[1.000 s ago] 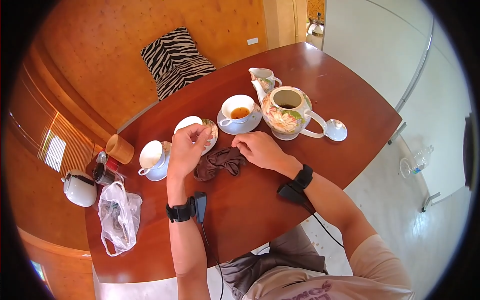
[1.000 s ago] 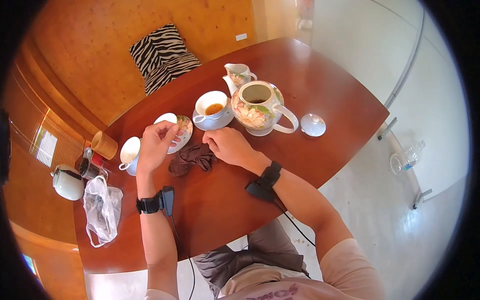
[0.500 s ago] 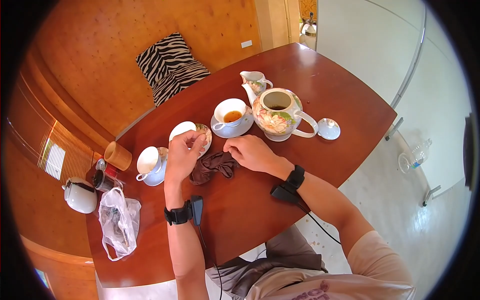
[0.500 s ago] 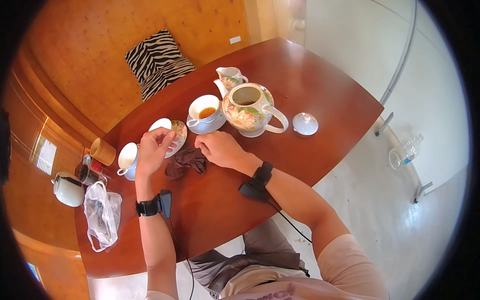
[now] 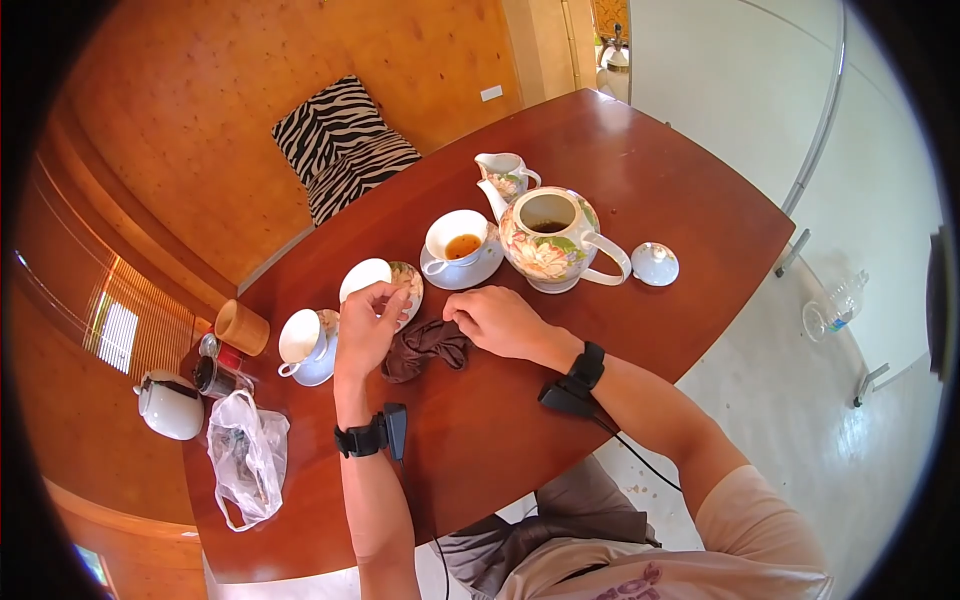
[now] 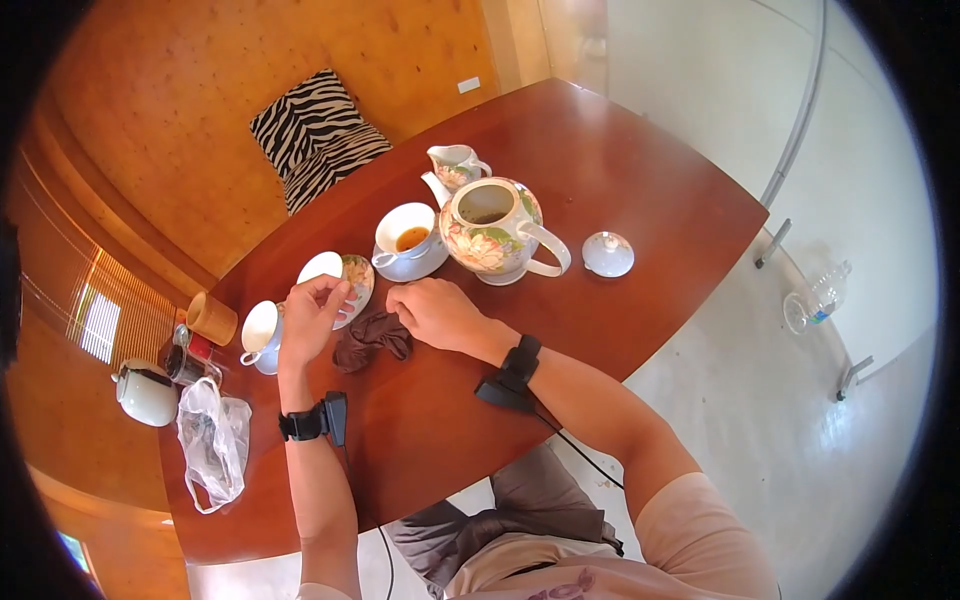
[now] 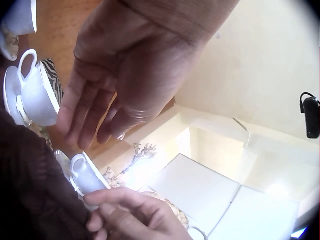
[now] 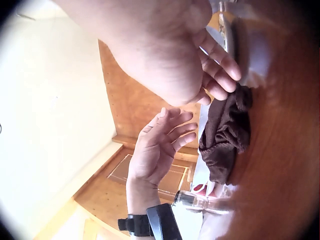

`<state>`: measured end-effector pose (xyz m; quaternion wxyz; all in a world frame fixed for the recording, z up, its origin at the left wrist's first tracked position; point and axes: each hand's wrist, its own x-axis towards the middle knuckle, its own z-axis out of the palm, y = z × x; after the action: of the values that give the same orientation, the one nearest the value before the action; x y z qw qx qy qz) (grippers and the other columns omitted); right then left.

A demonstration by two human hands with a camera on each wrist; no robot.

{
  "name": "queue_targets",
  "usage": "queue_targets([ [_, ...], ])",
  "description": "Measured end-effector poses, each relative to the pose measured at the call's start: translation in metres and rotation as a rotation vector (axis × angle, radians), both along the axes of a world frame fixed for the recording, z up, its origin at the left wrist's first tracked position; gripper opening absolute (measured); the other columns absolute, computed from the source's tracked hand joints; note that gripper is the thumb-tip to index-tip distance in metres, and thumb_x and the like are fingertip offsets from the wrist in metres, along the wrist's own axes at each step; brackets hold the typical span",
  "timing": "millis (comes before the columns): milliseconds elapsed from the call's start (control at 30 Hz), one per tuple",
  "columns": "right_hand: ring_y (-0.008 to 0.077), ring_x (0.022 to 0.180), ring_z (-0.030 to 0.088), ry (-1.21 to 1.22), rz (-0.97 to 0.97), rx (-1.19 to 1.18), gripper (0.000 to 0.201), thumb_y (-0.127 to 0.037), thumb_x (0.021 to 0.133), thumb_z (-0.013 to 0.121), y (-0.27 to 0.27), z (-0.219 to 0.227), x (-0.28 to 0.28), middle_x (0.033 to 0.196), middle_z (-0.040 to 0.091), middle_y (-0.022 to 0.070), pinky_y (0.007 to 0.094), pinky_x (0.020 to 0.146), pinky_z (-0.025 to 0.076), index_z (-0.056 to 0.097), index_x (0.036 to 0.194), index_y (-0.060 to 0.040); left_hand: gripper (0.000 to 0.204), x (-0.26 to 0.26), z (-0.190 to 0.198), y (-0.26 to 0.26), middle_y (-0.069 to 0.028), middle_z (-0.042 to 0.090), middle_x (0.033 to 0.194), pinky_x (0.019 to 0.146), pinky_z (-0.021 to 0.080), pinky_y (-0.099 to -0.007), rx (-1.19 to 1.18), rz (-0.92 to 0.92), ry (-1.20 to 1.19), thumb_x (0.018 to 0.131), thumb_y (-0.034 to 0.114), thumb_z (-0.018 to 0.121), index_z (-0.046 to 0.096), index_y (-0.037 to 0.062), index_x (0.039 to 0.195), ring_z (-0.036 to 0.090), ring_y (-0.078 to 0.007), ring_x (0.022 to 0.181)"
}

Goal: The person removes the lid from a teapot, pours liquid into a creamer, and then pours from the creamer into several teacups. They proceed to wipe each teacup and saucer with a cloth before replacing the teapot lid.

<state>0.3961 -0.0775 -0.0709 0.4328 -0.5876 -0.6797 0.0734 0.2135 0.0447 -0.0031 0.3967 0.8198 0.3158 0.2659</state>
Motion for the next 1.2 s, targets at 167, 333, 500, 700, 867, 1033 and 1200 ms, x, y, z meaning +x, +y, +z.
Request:
queue_targets([
  [167,0.0342,0.083,0.069,0.012,0.012,-0.003,0.01,-0.008,0.09,0.059,-0.001,0.0,-0.001,0.09,0.073,0.0111,0.0454,0.074,0.055,0.067,0.097,-0.0056,0.022,0.003,-0.017,0.012,-0.0079,0.073,0.083,0.066,0.054,-0.0275,0.05,0.085,-0.057,0.098,0.016,0.066,0.071,-0.0051,0.099,0.069,-0.0122,0.074],
  [333,0.0358,0.076,0.069,-0.049,-0.189,-0.004,0.006,-0.011,0.086,0.064,-0.003,-0.001,0.0,0.08,0.072,0.0116,0.0467,0.069,0.055,0.068,0.088,-0.0069,0.022,0.029,-0.051,0.02,-0.0122,0.074,0.087,0.071,0.055,-0.0316,0.14,0.155,-0.137,0.096,0.016,0.068,0.07,-0.005,0.102,0.071,-0.018,0.079],
  [500,0.0352,0.073,0.07,-0.227,-0.375,-0.251,0.007,-0.012,0.081,0.067,-0.005,-0.01,0.01,0.074,0.07,0.015,0.0476,0.068,0.056,0.069,0.077,-0.0063,0.024,0.064,-0.048,0.016,-0.0193,0.074,0.091,0.074,0.057,-0.0364,0.269,0.178,-0.055,0.094,0.018,0.069,0.071,-0.0046,0.103,0.073,-0.0268,0.081],
  [700,0.0369,0.072,0.07,-0.259,-0.364,-0.22,0.009,-0.011,0.082,0.066,-0.007,-0.007,0.008,0.074,0.069,0.0179,0.0476,0.065,0.056,0.068,0.081,-0.0026,0.024,0.074,-0.071,0.041,-0.015,0.073,0.076,0.066,0.055,-0.0354,0.149,0.177,-0.006,0.094,0.019,0.068,0.072,-0.0048,0.093,0.072,-0.0231,0.069],
  [867,0.0343,0.072,0.069,-0.203,-0.3,0.006,0.008,-0.012,0.084,0.067,-0.015,0.014,0.0,0.075,0.068,0.0144,0.0462,0.064,0.055,0.065,0.087,-0.0041,0.025,0.075,-0.067,0.037,-0.0114,0.072,0.07,0.061,0.054,-0.031,0.152,0.192,-0.039,0.093,0.019,0.07,0.072,-0.0052,0.09,0.07,-0.0164,0.063],
  [1033,0.0327,0.079,0.065,-0.065,-0.6,0.441,0.008,-0.014,0.09,0.064,-0.095,0.101,0.001,0.084,0.064,0.0123,0.0424,0.066,0.053,0.064,0.094,-0.007,0.026,0.077,-0.068,0.038,-0.012,0.072,0.07,0.059,0.055,-0.0312,0.093,0.199,-0.116,0.092,0.02,0.072,0.072,-0.005,0.09,0.07,-0.0173,0.06],
  [1200,0.0361,0.069,0.062,-0.085,-0.911,0.139,0.018,-0.024,0.096,0.063,-0.144,0.078,0.053,0.082,0.064,0.014,0.0471,0.061,0.05,0.065,0.094,-0.0065,0.029,0.074,-0.064,0.032,-0.0156,0.074,0.08,0.063,0.056,-0.0343,0.121,0.234,-0.034,0.091,0.024,0.073,0.072,-0.0043,0.094,0.072,-0.0222,0.066],
])
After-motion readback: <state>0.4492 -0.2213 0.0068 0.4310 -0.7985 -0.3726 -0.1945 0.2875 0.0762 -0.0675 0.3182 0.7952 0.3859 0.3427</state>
